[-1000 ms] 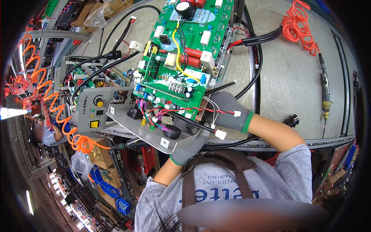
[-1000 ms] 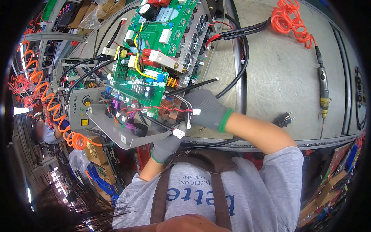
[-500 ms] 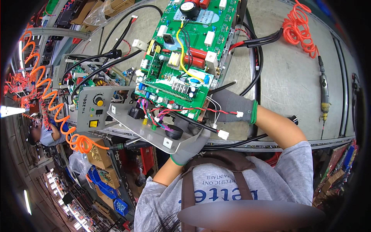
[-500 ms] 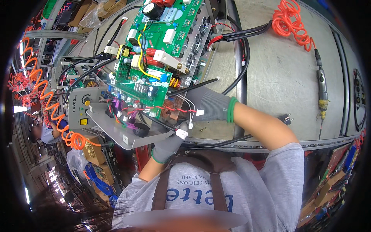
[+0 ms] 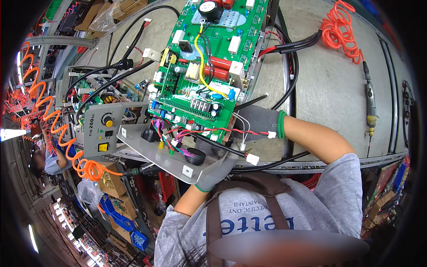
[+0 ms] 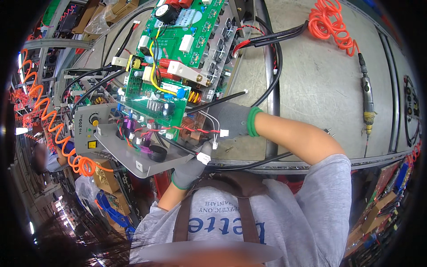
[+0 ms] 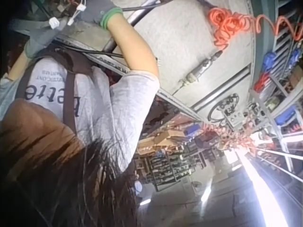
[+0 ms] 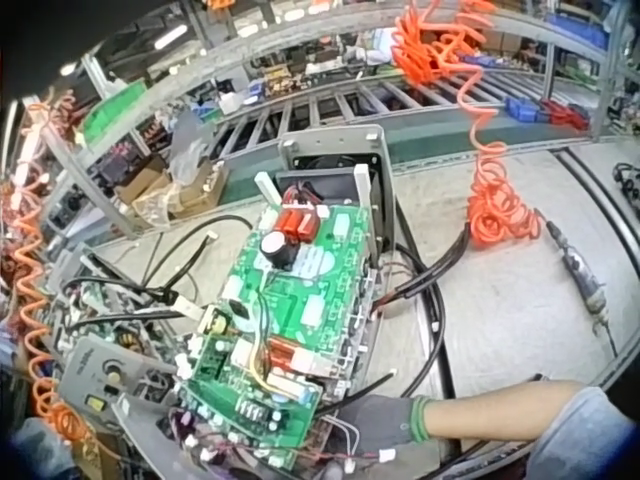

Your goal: Assembling components of a solar inverter or power electronics unit on a factory assembly line.

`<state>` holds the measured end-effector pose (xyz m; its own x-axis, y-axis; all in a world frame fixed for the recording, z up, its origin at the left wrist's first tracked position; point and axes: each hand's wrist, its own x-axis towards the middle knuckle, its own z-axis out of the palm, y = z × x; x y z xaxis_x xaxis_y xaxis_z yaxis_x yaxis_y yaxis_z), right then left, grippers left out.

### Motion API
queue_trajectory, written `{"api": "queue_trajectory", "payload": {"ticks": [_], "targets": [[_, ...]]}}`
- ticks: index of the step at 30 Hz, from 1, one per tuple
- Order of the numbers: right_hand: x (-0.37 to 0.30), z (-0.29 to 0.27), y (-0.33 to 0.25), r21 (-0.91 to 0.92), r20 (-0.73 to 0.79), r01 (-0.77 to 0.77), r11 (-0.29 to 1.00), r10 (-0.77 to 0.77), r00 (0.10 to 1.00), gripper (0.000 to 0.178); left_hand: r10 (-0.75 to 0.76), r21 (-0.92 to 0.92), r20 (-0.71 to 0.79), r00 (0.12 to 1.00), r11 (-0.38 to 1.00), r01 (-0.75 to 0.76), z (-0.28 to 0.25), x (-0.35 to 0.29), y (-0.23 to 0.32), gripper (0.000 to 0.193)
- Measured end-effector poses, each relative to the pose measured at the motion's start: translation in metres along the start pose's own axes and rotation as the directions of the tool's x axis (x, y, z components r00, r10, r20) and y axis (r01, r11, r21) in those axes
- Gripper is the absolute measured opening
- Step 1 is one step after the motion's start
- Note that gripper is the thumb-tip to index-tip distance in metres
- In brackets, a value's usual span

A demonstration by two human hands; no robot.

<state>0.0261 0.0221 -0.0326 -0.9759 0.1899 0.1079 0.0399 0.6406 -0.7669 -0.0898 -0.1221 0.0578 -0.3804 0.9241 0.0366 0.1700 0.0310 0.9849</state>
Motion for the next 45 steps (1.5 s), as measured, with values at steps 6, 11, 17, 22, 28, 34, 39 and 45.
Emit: {"api": "queue_trajectory", "payload": {"ticks": [6, 11, 17, 22, 28, 34, 39, 45], "targets": [[-0.002, -0.018, -0.046, 0.129, -0.192, -0.126, 0.984, 0.149, 0.97, 0.026, -0.141, 0.181, 0.155, 0.978, 0.977, 0.112, -0.016, -0.002, 0.001, 0.014], [-0.001, -0.034, -0.06, 0.122, 0.027, -0.242, 0.963, 0.24, 0.97, 0.025, -0.094, 0.155, 0.122, 0.988, 0.985, 0.075, -0.01, 0.0, 0.01, 0.015], [-0.007, -0.031, -0.025, 0.064, 0.087, -0.029, 0.998, 0.024, 0.996, 0.025, -0.109, 0.129, 0.173, 0.979, 0.988, 0.087, -0.016, -0.006, -0.009, 0.025], [-0.01, -0.017, -0.011, 0.046, -0.082, 0.106, 0.993, -0.102, 0.991, 0.027, -0.191, 0.144, 0.22, 0.957, 0.976, 0.161, -0.015, 0.001, 0.012, 0.031], [0.009, -0.069, -0.043, 0.186, 0.342, -0.262, 0.947, 0.188, 0.921, 0.028, -0.271, 0.216, 0.172, 0.947, 0.948, 0.232, -0.021, -0.011, -0.008, 0.029], [-0.015, -0.025, -0.03, -0.021, -0.053, -0.028, 0.999, 0.027, 0.998, 0.024, -0.255, 0.053, 0.16, 0.954, 0.967, 0.249, -0.011, -0.007, 0.003, 0.026], [-0.017, -0.026, -0.037, -0.009, -0.068, -0.082, 0.997, 0.081, 0.994, 0.027, -0.112, 0.265, 0.193, 0.975, 0.963, 0.058, -0.015, -0.01, 0.0, 0.031], [0.0, -0.043, -0.038, 0.067, 0.063, -0.184, 0.981, 0.18, 0.982, 0.037, -0.092, 0.236, 0.17, 0.981, 0.97, 0.05, -0.015, -0.015, -0.006, 0.03]]}}
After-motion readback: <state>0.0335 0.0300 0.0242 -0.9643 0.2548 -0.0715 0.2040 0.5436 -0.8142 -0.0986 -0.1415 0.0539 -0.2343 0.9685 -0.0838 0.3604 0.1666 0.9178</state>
